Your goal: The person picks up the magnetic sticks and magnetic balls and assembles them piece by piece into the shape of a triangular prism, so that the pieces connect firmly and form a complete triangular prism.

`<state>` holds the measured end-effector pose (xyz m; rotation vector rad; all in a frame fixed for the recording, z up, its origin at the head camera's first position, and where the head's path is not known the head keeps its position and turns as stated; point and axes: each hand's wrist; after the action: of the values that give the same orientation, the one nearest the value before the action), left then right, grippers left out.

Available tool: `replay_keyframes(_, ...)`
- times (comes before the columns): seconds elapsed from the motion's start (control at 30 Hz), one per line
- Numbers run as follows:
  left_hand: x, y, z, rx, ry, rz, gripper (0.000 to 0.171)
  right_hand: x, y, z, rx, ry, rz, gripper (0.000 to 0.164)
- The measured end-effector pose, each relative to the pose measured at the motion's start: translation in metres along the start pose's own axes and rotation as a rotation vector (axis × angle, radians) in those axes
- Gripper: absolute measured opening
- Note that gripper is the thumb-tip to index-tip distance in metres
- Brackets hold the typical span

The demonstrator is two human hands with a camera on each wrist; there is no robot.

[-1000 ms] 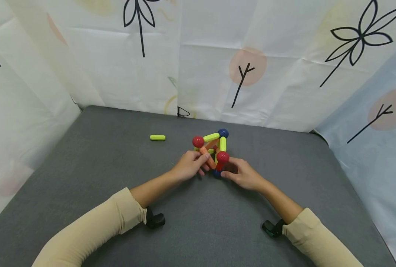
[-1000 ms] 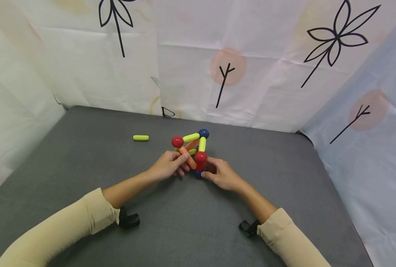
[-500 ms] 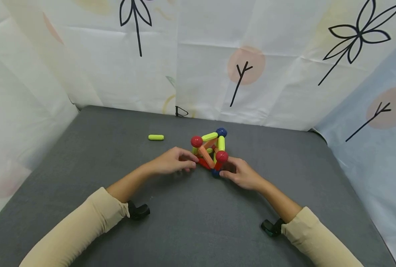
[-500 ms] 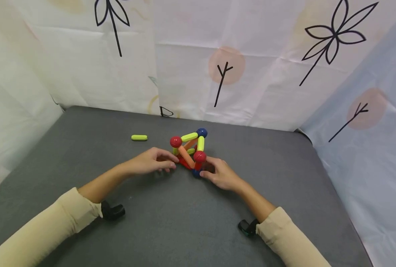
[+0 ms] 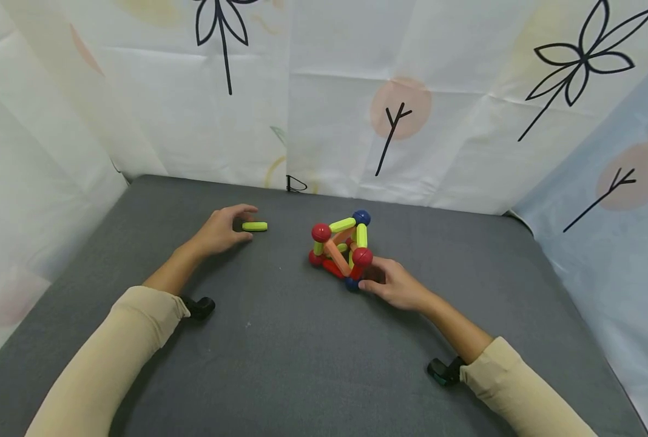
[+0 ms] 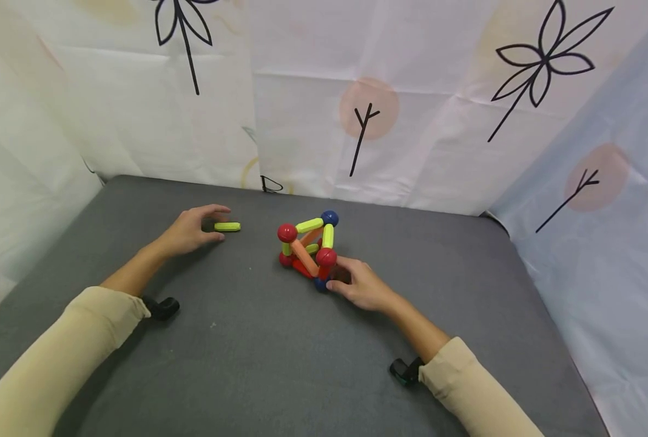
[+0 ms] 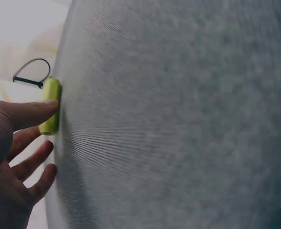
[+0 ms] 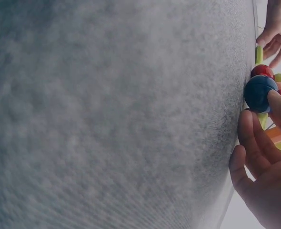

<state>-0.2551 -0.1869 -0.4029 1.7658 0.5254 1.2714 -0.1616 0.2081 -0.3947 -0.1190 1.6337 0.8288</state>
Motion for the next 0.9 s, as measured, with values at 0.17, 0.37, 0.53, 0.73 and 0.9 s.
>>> replay_keyframes(0.17,0.0,-0.005,-0.001,0.049,0.023,0.02,0.051,0.0,0.0,0.0,-0.004,0.001,0.0,0.043)
replay_keyframes(0.37,0.037,-0.003,-0.005,0.181,-0.09,0.237,0.049,-0.001,0.001,0.001,0.003,0.015,-0.004,0.043)
replay_keyframes(0.53,0.09,0.002,-0.006,0.217,-0.295,0.357,0.047,-0.001,0.001,0.001,0.011,0.012,0.006,0.043)
replay_keyframes(0.73,0.131,-0.008,-0.004,0.154,-0.486,0.252,0.048,-0.001,0.0,0.0,0.009,0.002,0.004,0.043)
replay_keyframes(0.9,0.142,-0.019,-0.006,0.132,-0.533,0.151,0.048,-0.001,-0.001,0.0,-0.002,0.002,-0.012,0.042)
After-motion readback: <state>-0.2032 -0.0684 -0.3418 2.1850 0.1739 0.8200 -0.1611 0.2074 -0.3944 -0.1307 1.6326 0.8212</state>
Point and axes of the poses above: each hand's wrist, its own z-axis away from the middle knuckle, its own y-axis out of the back of the hand, x = y × z, and after that the axes turned 10 degrees about -z, right-handed
